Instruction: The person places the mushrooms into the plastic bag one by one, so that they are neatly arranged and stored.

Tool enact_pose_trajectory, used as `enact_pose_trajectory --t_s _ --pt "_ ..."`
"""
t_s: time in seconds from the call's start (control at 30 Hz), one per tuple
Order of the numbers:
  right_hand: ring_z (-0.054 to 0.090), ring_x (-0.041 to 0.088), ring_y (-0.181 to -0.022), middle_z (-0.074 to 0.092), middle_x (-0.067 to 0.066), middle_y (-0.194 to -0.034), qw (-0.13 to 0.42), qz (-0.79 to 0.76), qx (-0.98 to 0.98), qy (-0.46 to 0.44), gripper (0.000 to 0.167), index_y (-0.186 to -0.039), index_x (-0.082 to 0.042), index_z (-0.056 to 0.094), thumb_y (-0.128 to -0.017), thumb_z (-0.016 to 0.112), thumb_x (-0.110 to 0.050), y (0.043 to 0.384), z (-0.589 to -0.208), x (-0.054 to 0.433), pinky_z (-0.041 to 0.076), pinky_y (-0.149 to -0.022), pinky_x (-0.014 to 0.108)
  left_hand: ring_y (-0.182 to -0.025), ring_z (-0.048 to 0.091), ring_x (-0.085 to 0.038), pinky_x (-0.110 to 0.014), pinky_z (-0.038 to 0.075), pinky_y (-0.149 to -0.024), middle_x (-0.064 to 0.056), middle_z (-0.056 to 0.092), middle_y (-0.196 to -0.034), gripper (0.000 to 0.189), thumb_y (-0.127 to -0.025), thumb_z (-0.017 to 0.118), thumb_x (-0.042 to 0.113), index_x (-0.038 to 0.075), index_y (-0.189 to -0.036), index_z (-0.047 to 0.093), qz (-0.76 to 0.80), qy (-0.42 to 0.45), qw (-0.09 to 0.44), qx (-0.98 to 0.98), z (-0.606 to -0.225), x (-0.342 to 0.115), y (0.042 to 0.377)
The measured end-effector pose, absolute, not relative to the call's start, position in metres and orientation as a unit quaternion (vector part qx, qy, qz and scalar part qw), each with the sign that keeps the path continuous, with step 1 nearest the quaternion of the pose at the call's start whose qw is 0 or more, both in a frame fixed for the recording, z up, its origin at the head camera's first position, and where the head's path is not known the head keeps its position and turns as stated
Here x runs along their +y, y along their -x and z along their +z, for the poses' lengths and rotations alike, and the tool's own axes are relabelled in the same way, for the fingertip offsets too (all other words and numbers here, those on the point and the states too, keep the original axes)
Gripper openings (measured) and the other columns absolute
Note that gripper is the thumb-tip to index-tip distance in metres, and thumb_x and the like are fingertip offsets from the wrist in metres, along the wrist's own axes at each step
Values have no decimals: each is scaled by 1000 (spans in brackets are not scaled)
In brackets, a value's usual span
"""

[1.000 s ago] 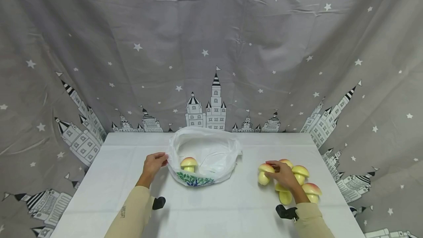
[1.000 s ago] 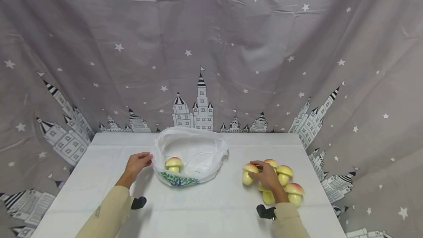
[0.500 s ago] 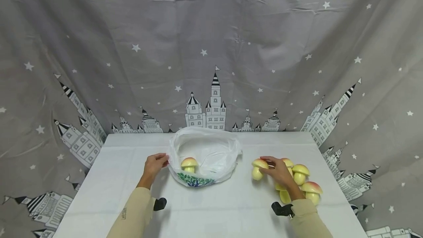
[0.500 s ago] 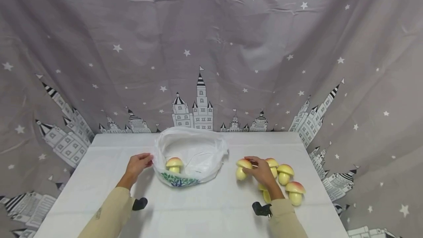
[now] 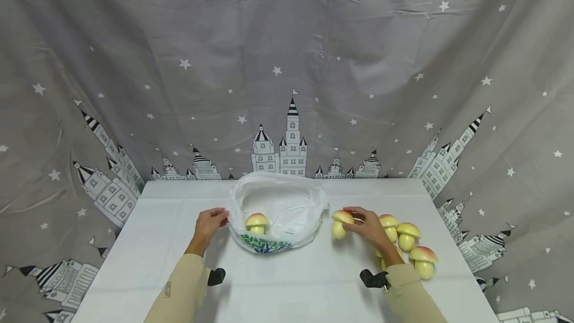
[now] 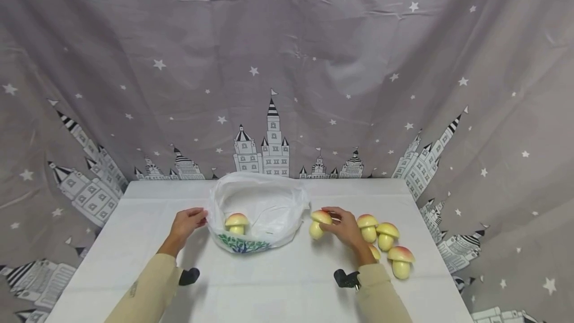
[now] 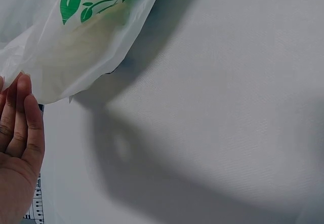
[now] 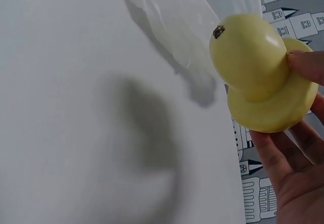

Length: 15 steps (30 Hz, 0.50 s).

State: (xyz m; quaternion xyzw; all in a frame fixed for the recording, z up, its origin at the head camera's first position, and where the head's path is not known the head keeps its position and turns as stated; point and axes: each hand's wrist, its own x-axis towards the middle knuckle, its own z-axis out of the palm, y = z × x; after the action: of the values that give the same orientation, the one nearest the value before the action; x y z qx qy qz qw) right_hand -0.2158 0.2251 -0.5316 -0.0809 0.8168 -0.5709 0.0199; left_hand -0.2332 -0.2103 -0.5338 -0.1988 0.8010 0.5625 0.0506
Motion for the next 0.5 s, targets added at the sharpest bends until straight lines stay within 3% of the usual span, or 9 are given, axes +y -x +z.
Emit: enact_pose_trajectory --t_s 0.5 --pt "57 40 -115 59 26 -122 10 -577 811 94 48 -121 10 59 -78 77 -1 232 -529 187 50 -97 36 -88 65 -22 -42 54 -91 -26 62 -115 37 -97 57 12 -12 -125 55 559 193 43 806 -535 -212 234"
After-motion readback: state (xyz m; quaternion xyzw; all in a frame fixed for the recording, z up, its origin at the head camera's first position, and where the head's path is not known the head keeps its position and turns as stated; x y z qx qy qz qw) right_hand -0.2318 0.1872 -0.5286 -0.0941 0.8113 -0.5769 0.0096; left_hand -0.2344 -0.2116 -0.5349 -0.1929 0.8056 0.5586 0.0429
